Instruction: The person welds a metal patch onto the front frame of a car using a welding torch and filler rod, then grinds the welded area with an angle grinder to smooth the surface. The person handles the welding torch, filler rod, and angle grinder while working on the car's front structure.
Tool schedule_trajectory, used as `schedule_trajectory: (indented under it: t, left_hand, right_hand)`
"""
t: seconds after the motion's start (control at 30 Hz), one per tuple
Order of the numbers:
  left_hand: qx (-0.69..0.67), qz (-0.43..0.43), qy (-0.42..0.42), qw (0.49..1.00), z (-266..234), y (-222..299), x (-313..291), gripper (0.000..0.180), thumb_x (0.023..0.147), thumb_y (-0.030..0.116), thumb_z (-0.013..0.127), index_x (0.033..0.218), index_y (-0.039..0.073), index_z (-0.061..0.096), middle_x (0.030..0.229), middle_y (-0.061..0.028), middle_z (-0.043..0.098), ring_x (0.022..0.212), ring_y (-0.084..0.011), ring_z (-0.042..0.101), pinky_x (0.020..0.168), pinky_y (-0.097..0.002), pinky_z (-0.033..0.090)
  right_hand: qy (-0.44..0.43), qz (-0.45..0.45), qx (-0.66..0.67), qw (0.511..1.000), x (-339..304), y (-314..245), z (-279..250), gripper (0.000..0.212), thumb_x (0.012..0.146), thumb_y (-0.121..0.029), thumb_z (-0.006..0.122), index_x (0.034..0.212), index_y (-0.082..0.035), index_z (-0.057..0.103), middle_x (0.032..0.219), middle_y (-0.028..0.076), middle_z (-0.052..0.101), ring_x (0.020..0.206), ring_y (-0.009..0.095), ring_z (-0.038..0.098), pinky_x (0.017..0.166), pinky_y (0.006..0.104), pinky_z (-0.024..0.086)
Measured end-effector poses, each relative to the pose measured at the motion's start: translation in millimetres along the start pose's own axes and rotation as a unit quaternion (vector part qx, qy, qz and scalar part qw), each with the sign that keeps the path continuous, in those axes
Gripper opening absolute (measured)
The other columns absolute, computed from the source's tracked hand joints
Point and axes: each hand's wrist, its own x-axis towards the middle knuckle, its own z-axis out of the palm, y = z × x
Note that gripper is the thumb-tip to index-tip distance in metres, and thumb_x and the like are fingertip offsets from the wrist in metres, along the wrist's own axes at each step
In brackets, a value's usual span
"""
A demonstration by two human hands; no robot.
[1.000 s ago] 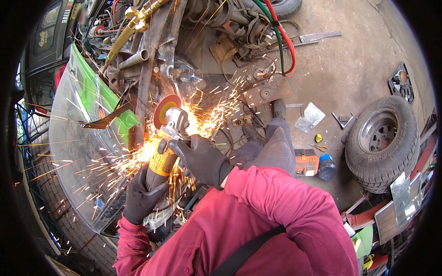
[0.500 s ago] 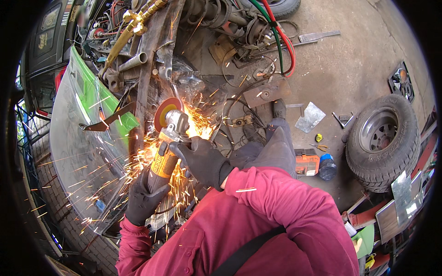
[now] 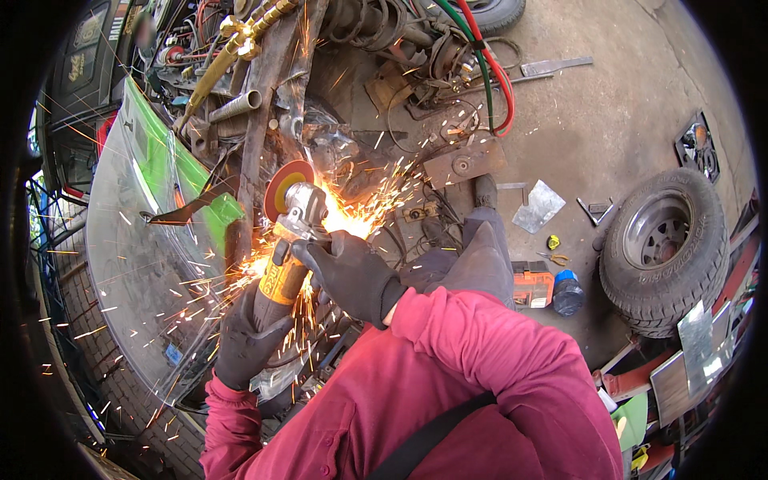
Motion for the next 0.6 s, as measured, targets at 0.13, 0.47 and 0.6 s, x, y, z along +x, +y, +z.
schedule_trajectory:
  t: [0.13, 0.47, 0.6]
  left_hand:
    - [0.035, -0.009, 0.021, 0.999, 1.3, -2.3, -0.8, 0.071, 0.087, 0.034, 0.089, 0.141, -0.001, 0.060, 0.119, -0.0234, 0.074, 0.105, -0.0384, 0.075, 0.091, -0.0463, 0.058]
    - [0.007, 0.038, 0.011, 0.999, -5.3, 8.2, 0.5, 0.067, 0.087, 0.032, 0.088, 0.141, 0.005, 0.061, 0.115, -0.0202, 0.075, 0.102, -0.0369, 0.076, 0.089, -0.0464, 0.058]
    - [-0.030, 0.043, 0.009, 0.999, -3.4, 11.3, -0.5, 0.066, 0.088, 0.026, 0.089, 0.143, 0.005, 0.060, 0.116, -0.0193, 0.075, 0.103, -0.0339, 0.076, 0.091, -0.0448, 0.058]
  right_hand:
    - [-0.011, -0.001, 0.031, 0.999, 0.4, 0.0, -0.8, 0.053, 0.105, -0.049, 0.067, 0.115, 0.003, 0.063, 0.079, 0.004, 0.063, 0.063, 0.009, 0.060, 0.058, 0.0282, 0.052]
    - [-0.002, -0.018, 0.005, 1.000, 6.2, 5.6, -2.0, 0.054, 0.105, -0.049, 0.068, 0.113, 0.005, 0.065, 0.082, 0.006, 0.065, 0.063, 0.011, 0.062, 0.058, 0.0290, 0.053]
    - [0.001, -0.017, 0.023, 1.000, 0.1, -0.9, -1.2, 0.056, 0.105, -0.051, 0.067, 0.112, 0.005, 0.066, 0.082, 0.007, 0.066, 0.066, 0.012, 0.063, 0.060, 0.0305, 0.057]
